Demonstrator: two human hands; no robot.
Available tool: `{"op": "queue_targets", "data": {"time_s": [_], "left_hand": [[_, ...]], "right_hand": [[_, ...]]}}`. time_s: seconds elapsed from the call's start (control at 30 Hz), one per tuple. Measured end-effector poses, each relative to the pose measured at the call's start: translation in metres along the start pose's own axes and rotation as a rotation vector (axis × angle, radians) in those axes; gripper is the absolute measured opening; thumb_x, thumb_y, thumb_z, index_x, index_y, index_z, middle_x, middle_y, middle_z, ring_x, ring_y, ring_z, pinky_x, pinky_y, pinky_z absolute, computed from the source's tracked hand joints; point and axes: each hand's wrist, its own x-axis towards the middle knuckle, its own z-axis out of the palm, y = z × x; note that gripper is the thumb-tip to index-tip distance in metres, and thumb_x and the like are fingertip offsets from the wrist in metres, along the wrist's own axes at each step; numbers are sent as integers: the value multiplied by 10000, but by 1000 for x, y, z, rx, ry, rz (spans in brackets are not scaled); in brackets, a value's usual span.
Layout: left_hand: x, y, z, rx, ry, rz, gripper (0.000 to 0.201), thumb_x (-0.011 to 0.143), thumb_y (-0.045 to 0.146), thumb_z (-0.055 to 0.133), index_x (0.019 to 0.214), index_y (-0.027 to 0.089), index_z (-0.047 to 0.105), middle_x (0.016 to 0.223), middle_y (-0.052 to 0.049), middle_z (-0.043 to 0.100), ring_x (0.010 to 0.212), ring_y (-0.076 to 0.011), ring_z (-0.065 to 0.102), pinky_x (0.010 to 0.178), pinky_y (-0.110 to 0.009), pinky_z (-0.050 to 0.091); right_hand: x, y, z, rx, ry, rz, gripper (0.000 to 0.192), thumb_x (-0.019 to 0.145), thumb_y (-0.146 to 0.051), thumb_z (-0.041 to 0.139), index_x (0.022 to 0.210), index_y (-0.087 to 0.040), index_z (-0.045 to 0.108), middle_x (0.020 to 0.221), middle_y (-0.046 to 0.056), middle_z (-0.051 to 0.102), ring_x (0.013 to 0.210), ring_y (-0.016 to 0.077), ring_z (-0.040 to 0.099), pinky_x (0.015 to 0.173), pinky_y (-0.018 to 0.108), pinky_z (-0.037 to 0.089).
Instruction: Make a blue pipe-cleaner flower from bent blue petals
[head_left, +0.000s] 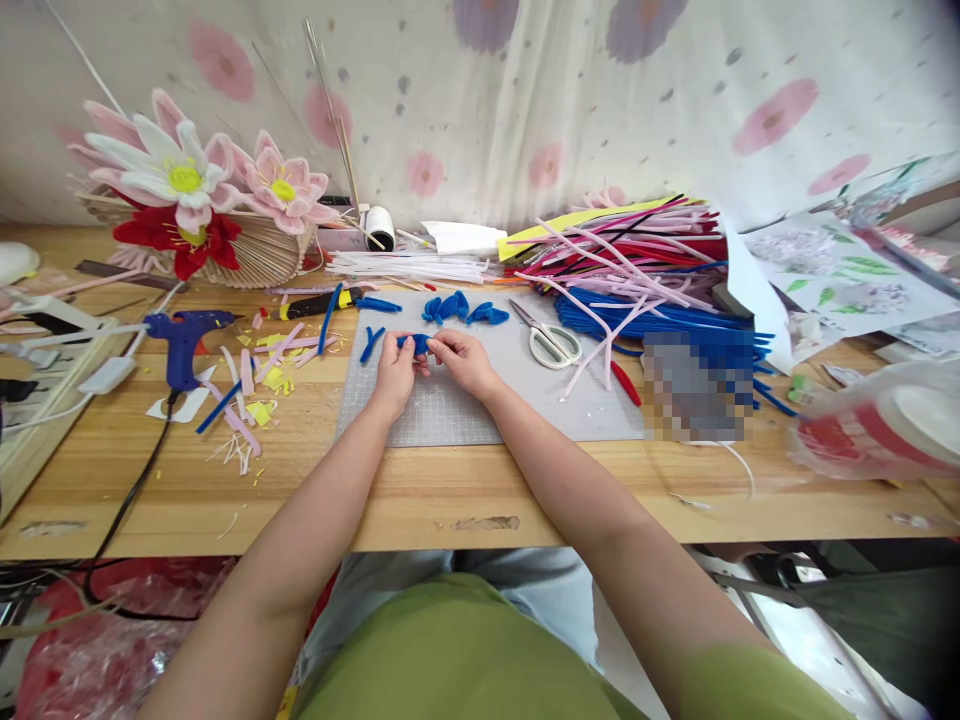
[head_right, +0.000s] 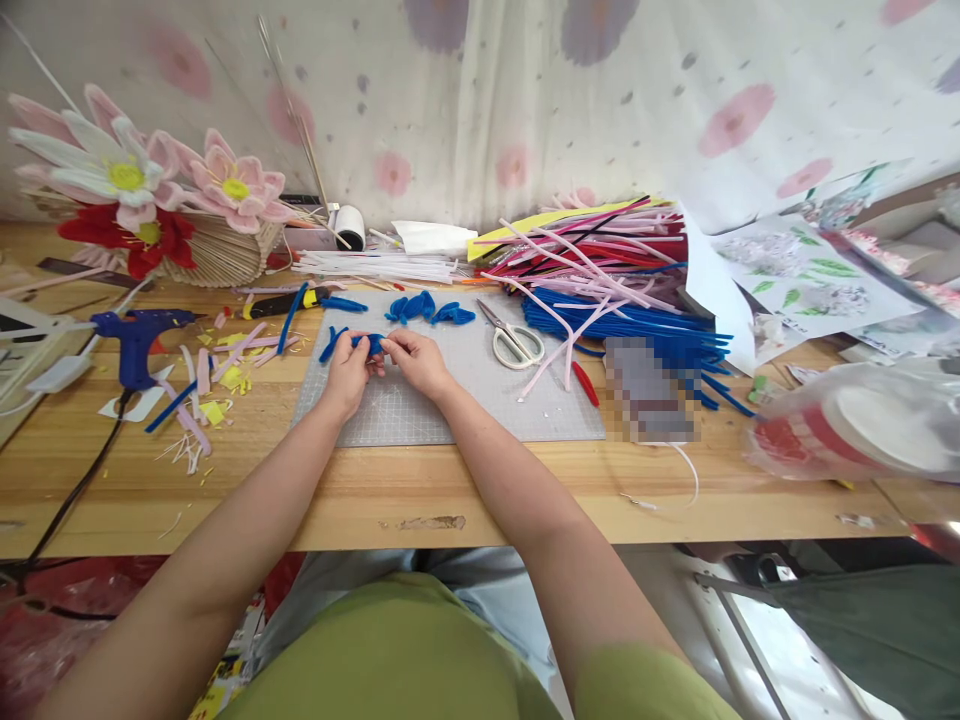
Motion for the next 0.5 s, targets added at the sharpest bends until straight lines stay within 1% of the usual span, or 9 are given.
{"op": "queue_targets", "data": {"time_s": [0.13, 0.2, 0.27, 0.37, 0.5], "left_hand": [[1, 1, 0, -18, 13, -33, 177, 817, 333, 534, 846, 202, 418, 544, 61, 506, 468, -83, 519, 421, -181, 398], [1, 2, 0, -10, 20, -52, 153, 827, 313, 518, 841, 203, 412, 537, 67, 494, 445, -77, 500, 405, -176, 375], [1, 2, 0, 16, 22, -54, 137, 832, 298, 511, 836, 203, 412, 523, 75, 475, 417, -67, 472, 385, -168, 343], [-1, 3, -1, 64, -7, -47, 97, 841, 262, 495, 845, 200, 421, 500, 83, 451, 390, -54, 424, 368, -158, 305], [-2, 5, -1, 74, -35, -58, 85, 838, 247, 494, 853, 198, 426, 489, 86, 441, 393, -52, 405, 364, -150, 289]], "right_hand": [[-1, -5, -2, -69, -27, -44, 361, 829, -442, 458, 618, -158, 528, 603, -4, 504, 613, 100, 444, 633, 236, 349], [-1, -6, -3, -77, -70, -55, 344, 832, -424, 459, 631, -157, 541, 604, -5, 506, 615, 99, 443, 636, 234, 348], [-1, -5, -4, -38, -143, -55, 338, 830, -421, 463, 636, -156, 542, 601, -10, 501, 605, 95, 436, 628, 233, 347], [0, -2, -5, 71, -233, -38, 350, 815, -445, 478, 621, -156, 520, 592, -16, 482, 588, 92, 428, 607, 234, 347], [0, -1, -5, 182, -269, -7, 385, 783, -495, 514, 598, -157, 505, 586, -19, 474, 591, 92, 431, 607, 240, 353]]}}
